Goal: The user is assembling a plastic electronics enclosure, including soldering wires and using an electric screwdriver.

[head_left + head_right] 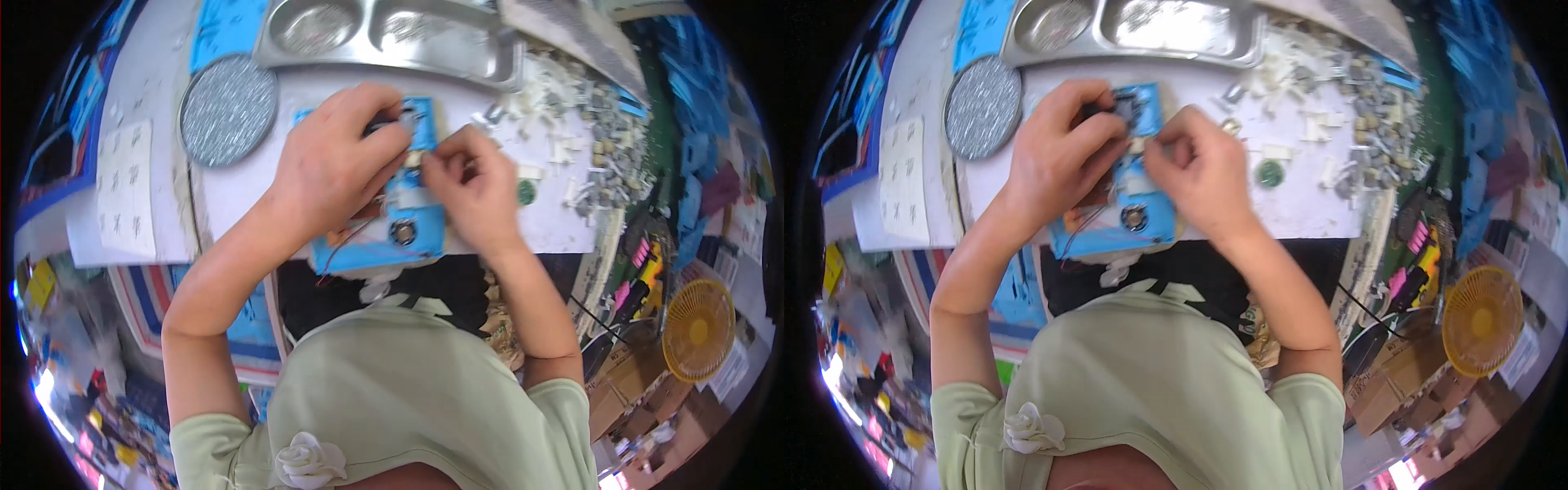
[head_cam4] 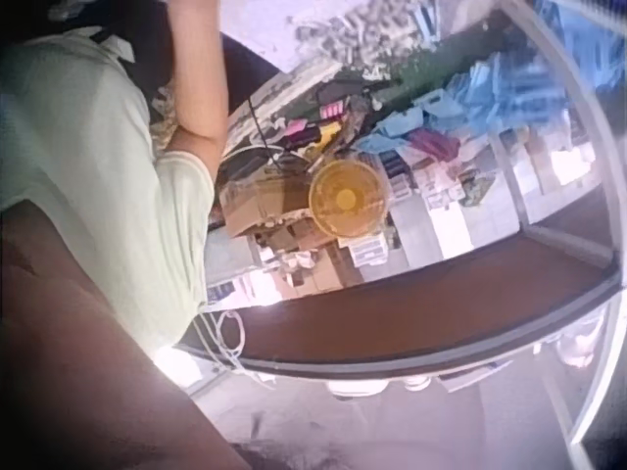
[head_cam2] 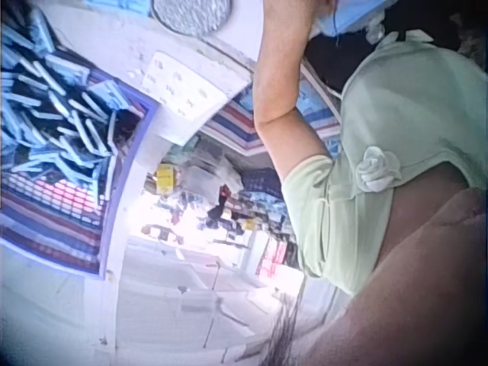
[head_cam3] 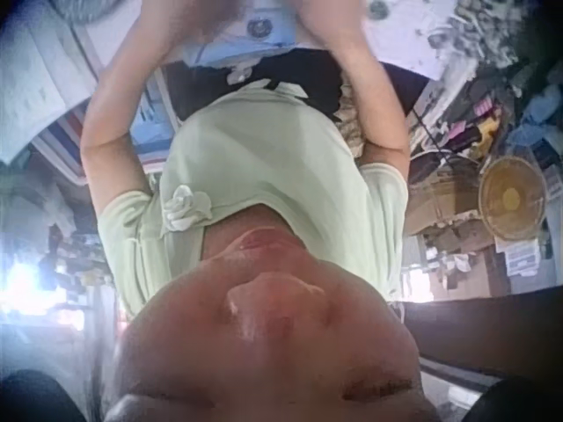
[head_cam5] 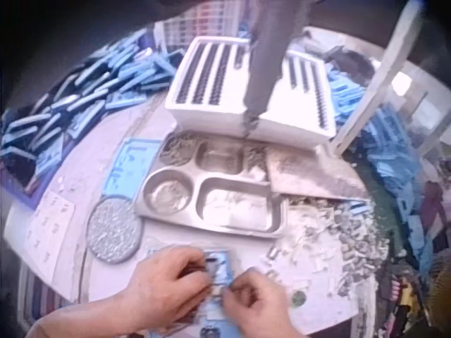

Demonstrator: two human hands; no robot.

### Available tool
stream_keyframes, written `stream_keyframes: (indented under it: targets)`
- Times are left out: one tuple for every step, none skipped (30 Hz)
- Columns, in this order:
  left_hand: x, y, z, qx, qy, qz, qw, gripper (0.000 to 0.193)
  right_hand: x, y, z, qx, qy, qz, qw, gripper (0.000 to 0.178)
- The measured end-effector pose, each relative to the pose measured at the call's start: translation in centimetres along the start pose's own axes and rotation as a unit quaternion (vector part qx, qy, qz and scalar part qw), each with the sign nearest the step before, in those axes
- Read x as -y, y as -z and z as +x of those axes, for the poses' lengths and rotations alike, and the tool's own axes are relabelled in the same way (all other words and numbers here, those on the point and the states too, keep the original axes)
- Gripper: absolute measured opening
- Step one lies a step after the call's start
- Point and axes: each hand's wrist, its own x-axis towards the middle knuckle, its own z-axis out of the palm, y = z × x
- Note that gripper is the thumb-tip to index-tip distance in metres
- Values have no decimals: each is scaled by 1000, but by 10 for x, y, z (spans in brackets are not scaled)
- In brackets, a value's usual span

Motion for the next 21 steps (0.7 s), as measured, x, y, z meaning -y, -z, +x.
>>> stream_keyframes:
  targets:
    - [0, -4, 2, 0, -1, 6, 1000, 26, 0, 2, -1, -19, -6, -9, 1000, 16]
    - [1, -6, 4, -6, -4, 11, 1000, 26, 2, 2, -2, -11, 14, -1, 1000, 16]
    - [0, -7, 5, 0, 9, 15, 1000, 26, 4, 6, 1, -2, 33, 5, 999, 16]
    - [-1, -8, 4, 5, 26, 21, 999, 26, 7, 20, 7, 54, 17, 23, 998, 18]
    - [-3, -9, 6, 1, 30, 21, 999, 26, 9, 33, 12, 111, -4, 48, 993, 20]
    - [-4, -8, 7, 1, 36, 25, 999, 26, 11, 56, 21, 141, -18, 52, 989, 23]
    - [-3, -5, 5, 7, 23, 29, 999, 25, 12, 83, 36, 90, -2, 5, 996, 22]
    - [-2, -4, 4, 15, 11, 35, 999, 25, 16, 119, 55, -8, 61, -11, 998, 19]
    - [-1, -2, 4, 24, 0, 37, 999, 25, 4, 161, 83, -113, 33, 32, 992, 17]
    - [1, -1, 5, 29, -18, 37, 999, 25, 5, 207, 108, -215, 40, -31, 975, 16]
    - [2, 2, 9, 38, -39, 35, 998, 25, -19, 261, 139, -299, 71, -117, 944, 18]
    - [5, 2, 11, 45, -59, 33, 997, 25, -50, 314, 164, -373, 68, -251, 891, 26]
    - [6, 2, 13, 63, -73, 36, 995, 23, -70, 352, 182, -379, 6, -362, 852, 32]
    - [8, 4, 16, 80, -87, 39, 992, 22, -99, 386, 196, -381, -22, -468, 797, 31]
    - [10, 6, 18, 96, -97, 43, 990, 21, -122, 410, 208, -375, -47, -566, 733, 31]
    - [12, 7, 19, 108, -110, 56, 986, 24, -138, 419, 217, -369, -40, -612, 699, 31]
    - [12, 10, 19, 107, -116, 63, 985, 24, -148, 423, 228, -365, -31, -652, 664, 32]
    - [10, 13, 19, 109, -121, 68, 984, 24, -153, 422, 238, -357, -23, -691, 628, 32]
    - [11, 14, 19, 110, -125, 72, 983, 25, -154, 424, 248, -336, -47, -710, 617, 35]
    - [14, 13, 17, 117, -140, 68, 981, 26, -153, 427, 257, -315, -70, -730, 602, 39]
    - [18, 12, 14, 102, -147, 69, 981, 27, -155, 424, 267, -288, -92, -748, 590, 42]
